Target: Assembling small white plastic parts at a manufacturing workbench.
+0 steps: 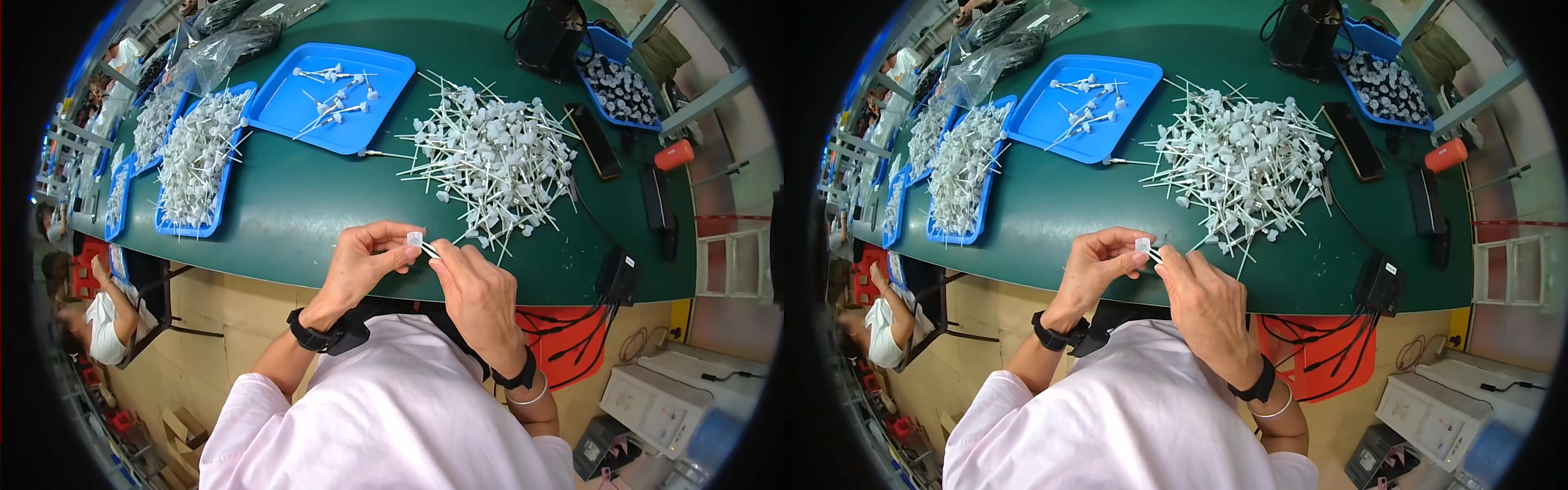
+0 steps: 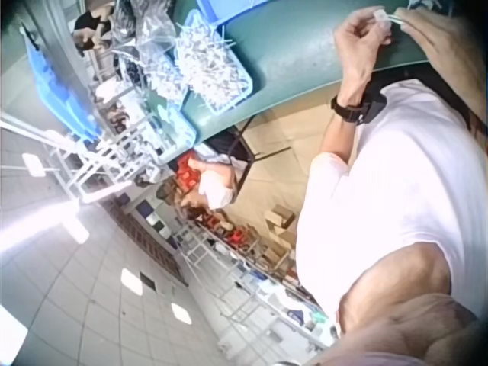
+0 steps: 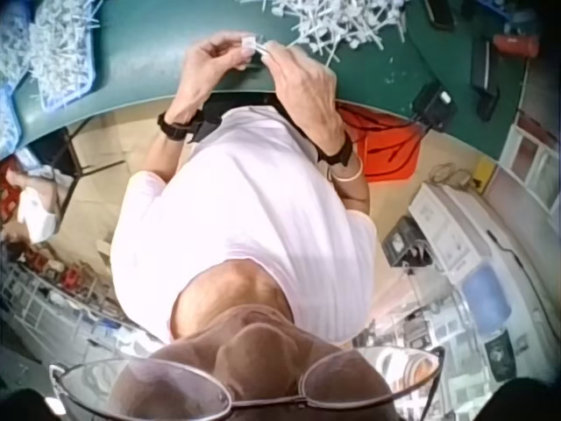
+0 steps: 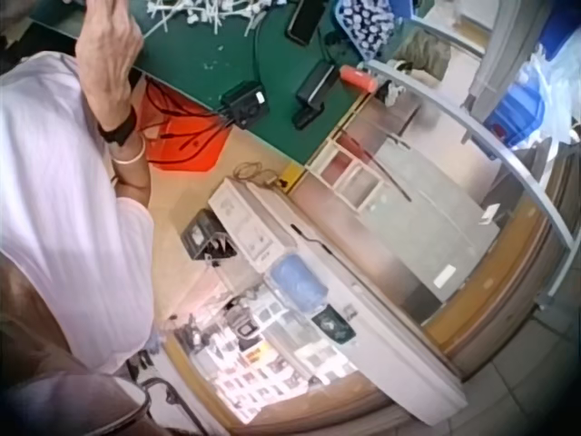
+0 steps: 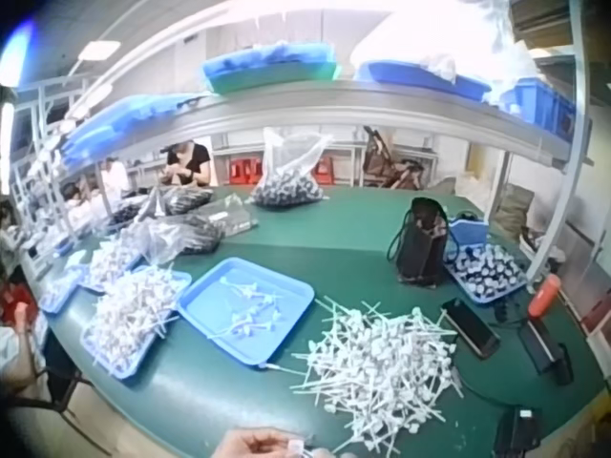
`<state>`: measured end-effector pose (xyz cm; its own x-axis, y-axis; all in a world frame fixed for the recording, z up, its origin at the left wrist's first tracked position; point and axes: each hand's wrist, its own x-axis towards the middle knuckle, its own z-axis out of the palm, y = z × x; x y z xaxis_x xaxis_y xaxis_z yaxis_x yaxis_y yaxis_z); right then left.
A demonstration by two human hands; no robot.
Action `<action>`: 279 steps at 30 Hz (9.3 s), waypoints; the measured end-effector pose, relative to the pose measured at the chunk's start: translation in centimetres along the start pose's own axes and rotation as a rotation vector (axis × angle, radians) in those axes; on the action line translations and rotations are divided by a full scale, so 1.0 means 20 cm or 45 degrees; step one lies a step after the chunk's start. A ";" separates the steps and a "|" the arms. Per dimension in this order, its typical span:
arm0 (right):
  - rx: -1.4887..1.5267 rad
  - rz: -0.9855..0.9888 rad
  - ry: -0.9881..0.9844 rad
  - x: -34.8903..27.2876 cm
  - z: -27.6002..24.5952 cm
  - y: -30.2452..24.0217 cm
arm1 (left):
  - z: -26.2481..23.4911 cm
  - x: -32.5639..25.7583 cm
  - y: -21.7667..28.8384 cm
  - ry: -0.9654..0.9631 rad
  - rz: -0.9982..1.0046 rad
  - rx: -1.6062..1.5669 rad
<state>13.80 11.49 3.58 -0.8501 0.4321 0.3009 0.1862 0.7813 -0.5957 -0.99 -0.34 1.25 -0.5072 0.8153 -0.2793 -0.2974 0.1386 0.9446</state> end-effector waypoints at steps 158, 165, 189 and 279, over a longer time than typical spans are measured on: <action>0.007 0.066 -0.124 -0.02 -0.01 -0.03 | 0.13 -0.04 -0.08 0.231 0.289 0.203; 0.317 0.093 -0.140 0.00 -0.04 0.02 | 0.11 -0.03 -0.07 0.187 0.257 0.158; 1.454 0.637 -0.845 0.09 -0.11 0.25 | 0.08 -0.03 -0.09 0.059 0.283 0.042; 0.118 0.050 -0.187 -0.02 -0.07 -0.02 | 0.12 -0.01 -0.09 0.161 0.191 -0.082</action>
<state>14.71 11.72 4.71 -0.9072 0.3859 0.1677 0.1806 0.7172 -0.6731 1.57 0.50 0.11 -0.6462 0.7463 -0.1593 -0.2600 -0.0190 0.9654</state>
